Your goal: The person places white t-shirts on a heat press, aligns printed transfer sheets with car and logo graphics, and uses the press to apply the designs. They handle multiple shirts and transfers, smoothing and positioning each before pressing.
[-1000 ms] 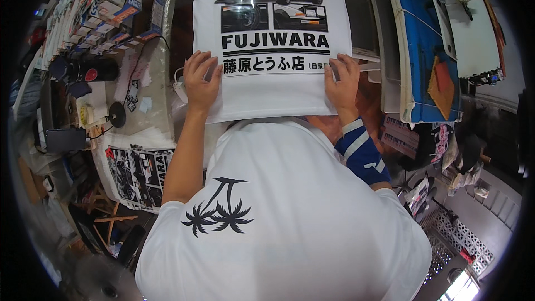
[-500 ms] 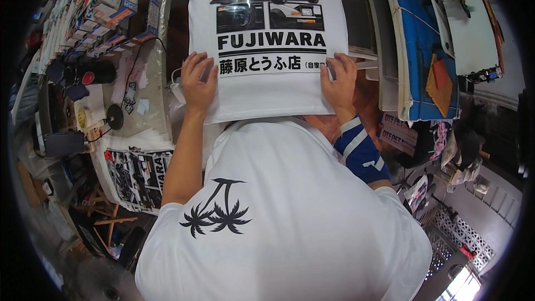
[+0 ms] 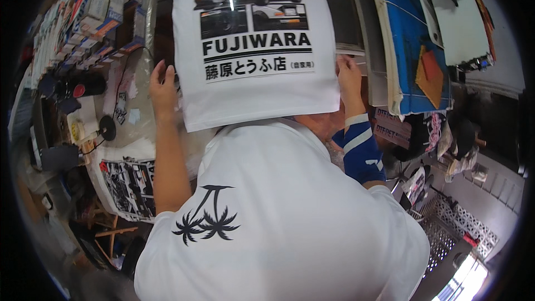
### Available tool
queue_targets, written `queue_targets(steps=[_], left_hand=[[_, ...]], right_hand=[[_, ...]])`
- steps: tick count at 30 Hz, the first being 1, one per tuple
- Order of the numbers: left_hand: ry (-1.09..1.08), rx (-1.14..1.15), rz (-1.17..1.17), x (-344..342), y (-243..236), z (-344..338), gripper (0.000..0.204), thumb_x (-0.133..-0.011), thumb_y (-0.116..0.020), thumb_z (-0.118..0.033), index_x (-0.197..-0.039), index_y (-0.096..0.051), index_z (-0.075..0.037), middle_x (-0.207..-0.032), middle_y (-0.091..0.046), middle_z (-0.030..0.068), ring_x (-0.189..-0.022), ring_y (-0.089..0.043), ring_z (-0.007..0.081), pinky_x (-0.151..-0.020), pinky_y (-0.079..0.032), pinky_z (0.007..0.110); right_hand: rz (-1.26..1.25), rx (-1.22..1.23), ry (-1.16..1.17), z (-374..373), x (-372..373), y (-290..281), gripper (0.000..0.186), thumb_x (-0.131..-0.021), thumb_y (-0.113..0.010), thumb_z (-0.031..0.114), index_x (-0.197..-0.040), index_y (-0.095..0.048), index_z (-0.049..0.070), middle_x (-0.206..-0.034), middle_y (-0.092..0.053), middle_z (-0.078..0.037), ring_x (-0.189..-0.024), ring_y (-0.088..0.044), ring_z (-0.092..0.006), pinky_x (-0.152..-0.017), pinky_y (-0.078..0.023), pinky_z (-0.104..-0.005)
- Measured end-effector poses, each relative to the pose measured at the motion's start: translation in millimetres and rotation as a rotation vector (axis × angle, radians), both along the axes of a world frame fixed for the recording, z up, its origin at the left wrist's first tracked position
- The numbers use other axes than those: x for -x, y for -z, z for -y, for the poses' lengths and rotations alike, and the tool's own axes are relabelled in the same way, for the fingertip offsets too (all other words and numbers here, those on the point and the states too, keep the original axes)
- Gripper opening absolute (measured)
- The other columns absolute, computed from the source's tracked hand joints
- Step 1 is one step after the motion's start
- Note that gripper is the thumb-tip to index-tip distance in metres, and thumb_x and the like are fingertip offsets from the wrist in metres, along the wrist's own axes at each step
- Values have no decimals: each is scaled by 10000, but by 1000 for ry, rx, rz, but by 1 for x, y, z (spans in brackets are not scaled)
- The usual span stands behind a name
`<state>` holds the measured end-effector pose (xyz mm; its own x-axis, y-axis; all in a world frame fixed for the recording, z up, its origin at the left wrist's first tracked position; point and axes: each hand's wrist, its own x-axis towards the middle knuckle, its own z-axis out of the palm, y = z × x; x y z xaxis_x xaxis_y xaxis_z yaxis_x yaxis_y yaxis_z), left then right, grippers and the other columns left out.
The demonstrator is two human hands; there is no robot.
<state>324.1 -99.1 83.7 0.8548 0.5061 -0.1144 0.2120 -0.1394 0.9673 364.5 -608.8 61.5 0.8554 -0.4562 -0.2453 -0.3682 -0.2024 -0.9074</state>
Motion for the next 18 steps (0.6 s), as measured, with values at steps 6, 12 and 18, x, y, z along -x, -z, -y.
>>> queue_targets(steps=[6, 12, 18], left_hand=[[290, 460, -302, 28, 11, -44, 221, -1020, -719, -221, -1156, -664, -55, -942, -674, -21, -797, -606, 63, -725, -501, 226], [286, 559, -223, 37, 8, -48, 258, -1020, -704, -182, -1207, -650, -14, -1021, -693, 7, -884, -642, 92, -783, -519, 250], [312, 462, -257, 40, -11, -43, 349, -987, -738, -144, -1270, -664, 46, -1096, -718, 59, -953, -679, 124, -833, -546, 281]], right_hand=[[-253, -469, -182, 19, 18, -52, 251, -1011, -711, 225, -1182, -690, 42, -981, -704, -22, -875, -647, -114, -809, -520, -293], [-259, -459, -252, 29, 28, -53, 268, -992, -728, 190, -1210, -669, 46, -1060, -700, -37, -931, -652, -134, -872, -530, -322], [-244, -353, -298, 48, 33, -35, 365, -1003, -693, 143, -1320, -639, -29, -1188, -710, -96, -1061, -685, -188, -965, -552, -332]])
